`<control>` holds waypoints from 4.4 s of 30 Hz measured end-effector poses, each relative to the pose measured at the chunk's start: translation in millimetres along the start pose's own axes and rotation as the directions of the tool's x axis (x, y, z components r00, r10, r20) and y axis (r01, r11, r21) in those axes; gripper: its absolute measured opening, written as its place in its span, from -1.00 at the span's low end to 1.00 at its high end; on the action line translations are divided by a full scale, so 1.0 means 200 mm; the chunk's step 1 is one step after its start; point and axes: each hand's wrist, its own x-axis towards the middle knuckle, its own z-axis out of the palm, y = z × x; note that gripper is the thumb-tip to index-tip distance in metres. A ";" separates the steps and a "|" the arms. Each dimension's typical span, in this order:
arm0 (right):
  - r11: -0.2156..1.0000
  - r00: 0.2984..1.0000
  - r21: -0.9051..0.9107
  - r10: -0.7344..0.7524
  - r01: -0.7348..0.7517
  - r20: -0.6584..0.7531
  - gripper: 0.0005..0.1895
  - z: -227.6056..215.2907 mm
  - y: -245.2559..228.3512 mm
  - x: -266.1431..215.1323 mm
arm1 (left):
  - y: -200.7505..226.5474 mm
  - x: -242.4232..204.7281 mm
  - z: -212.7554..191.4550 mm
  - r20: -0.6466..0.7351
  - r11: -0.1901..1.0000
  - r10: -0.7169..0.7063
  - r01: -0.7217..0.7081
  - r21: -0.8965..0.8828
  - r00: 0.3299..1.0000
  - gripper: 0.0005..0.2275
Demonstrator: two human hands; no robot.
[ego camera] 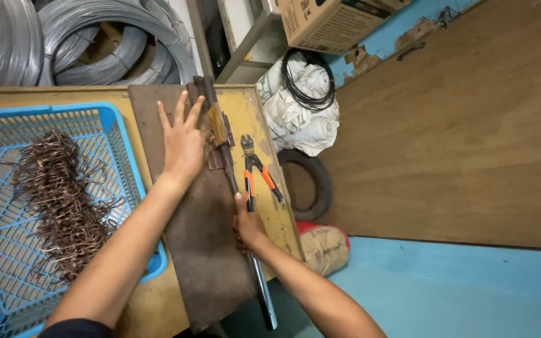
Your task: Sort small metal wire pieces between baskets and cut wire using bolt cutters at a workbench
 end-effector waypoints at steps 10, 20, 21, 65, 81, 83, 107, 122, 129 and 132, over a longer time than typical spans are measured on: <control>0.997 0.998 -0.036 -0.066 0.066 0.002 0.06 0.03 0.07 0.15 | -0.03 -0.01 0.11 0.018 0.998 -0.056 0.057 -0.019 0.998 -0.85; 0.998 0.998 -0.020 -0.057 0.057 0.009 0.05 0.03 0.08 0.14 | 0.04 -0.02 0.05 0.060 0.958 -0.219 0.226 -0.176 0.974 -0.85; 0.998 0.998 -0.020 -0.057 0.058 0.017 0.06 0.03 0.09 0.14 | 0.04 -0.03 0.05 0.055 0.956 -0.227 0.234 -0.175 0.972 -0.85; 0.982 0.999 0.184 -0.034 0.032 0.009 -0.01 0.08 0.16 0.20 | 0.07 -0.05 -0.02 0.053 0.951 -0.257 0.262 -0.165 0.965 -0.76; 0.907 0.893 -0.301 -0.374 0.295 -0.250 -0.65 -0.13 0.07 -0.06 | 0.12 -0.03 -0.10 0.073 0.945 -0.293 0.300 -0.127 0.953 -0.85; 0.889 0.889 -0.344 -0.394 0.304 -0.234 -0.64 -0.14 0.09 -0.04 | 0.12 -0.02 -0.09 0.093 0.927 -0.322 0.334 -0.169 0.942 -0.84; 0.676 0.639 -0.251 -0.737 0.693 -0.221 -0.76 -0.49 -0.16 -0.22 | -0.03 -0.21 0.17 0.169 0.936 -0.272 0.301 -0.183 0.947 -0.92; 0.611 0.564 -0.568 -0.775 0.551 -0.286 -0.77 -0.24 0.00 -0.16 | -0.01 -0.50 -0.42 0.066 0.906 -0.191 0.202 -0.371 0.979 -0.90; 0.566 0.459 -0.634 -0.817 0.527 -0.348 -0.76 -0.11 0.13 -0.05 | -0.08 -0.62 -0.58 0.019 0.864 -0.283 0.263 -0.430 0.959 -0.93; 0.562 0.439 -0.626 -0.823 0.541 -0.360 -0.75 -0.08 0.16 -0.01 | -0.16 -0.68 -0.58 -0.034 0.886 -0.261 0.225 -0.405 0.965 -0.92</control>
